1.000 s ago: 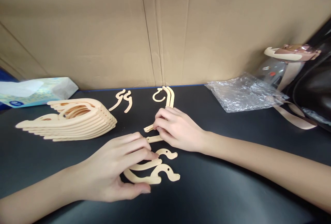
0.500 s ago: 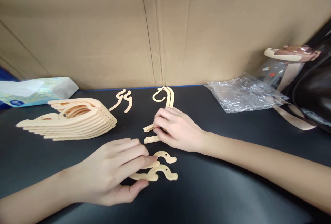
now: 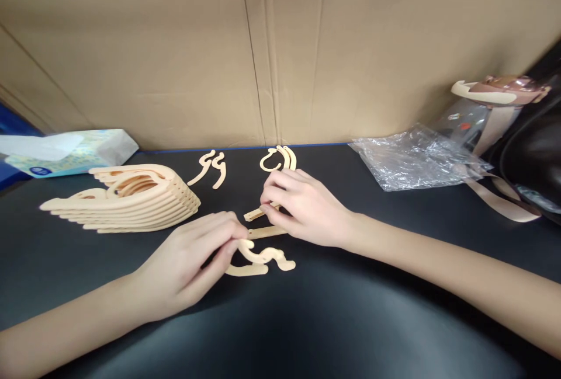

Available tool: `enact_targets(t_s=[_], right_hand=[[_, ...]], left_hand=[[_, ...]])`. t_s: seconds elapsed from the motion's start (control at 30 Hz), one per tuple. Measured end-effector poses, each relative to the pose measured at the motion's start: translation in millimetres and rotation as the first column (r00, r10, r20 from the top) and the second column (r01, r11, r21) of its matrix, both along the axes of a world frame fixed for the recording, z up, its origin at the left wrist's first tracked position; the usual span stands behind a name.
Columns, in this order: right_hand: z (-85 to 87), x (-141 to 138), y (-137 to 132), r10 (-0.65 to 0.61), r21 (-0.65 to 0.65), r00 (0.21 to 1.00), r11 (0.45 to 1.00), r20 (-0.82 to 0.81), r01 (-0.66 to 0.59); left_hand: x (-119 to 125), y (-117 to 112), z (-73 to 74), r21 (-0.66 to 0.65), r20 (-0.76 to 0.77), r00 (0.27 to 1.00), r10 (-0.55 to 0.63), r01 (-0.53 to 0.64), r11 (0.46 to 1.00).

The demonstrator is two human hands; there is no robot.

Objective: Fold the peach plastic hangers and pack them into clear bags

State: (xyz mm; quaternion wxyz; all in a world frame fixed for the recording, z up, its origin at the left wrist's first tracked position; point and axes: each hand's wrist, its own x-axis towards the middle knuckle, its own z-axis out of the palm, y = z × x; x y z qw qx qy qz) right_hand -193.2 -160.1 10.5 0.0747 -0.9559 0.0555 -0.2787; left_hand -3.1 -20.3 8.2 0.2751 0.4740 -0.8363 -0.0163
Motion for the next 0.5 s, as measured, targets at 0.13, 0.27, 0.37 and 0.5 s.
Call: enact_targets(t_s=[0.13, 0.27, 0.37, 0.5], right_hand=[[13.6, -7, -3, 0.011, -0.035, 0.998, 0.999, -0.061, -0.014], [9.7, -19, 1, -0.015, -0.021, 0.995, 1.000, -0.103, 0.013], [1.0, -27, 4, -0.019, -0.003, 0.994, 1.000, -0.105, 0.018], [-9.0, -32, 4, -0.005, 0.031, 0.997, 1.000, -0.076, 0.007]], left_hand=[[1, 2, 6.4, 0.169, -0.076, 0.964, 0.256, -0.240, 0.956], [6, 5, 6.8, 0.189, -0.043, 0.926, 0.376, -0.362, 0.913], [10, 5, 2.1, 0.144, 0.032, 0.915, 0.401, -0.402, 0.904], [13, 3, -6.8, 0.062, 0.122, 0.905, 0.408, -0.417, 0.907]])
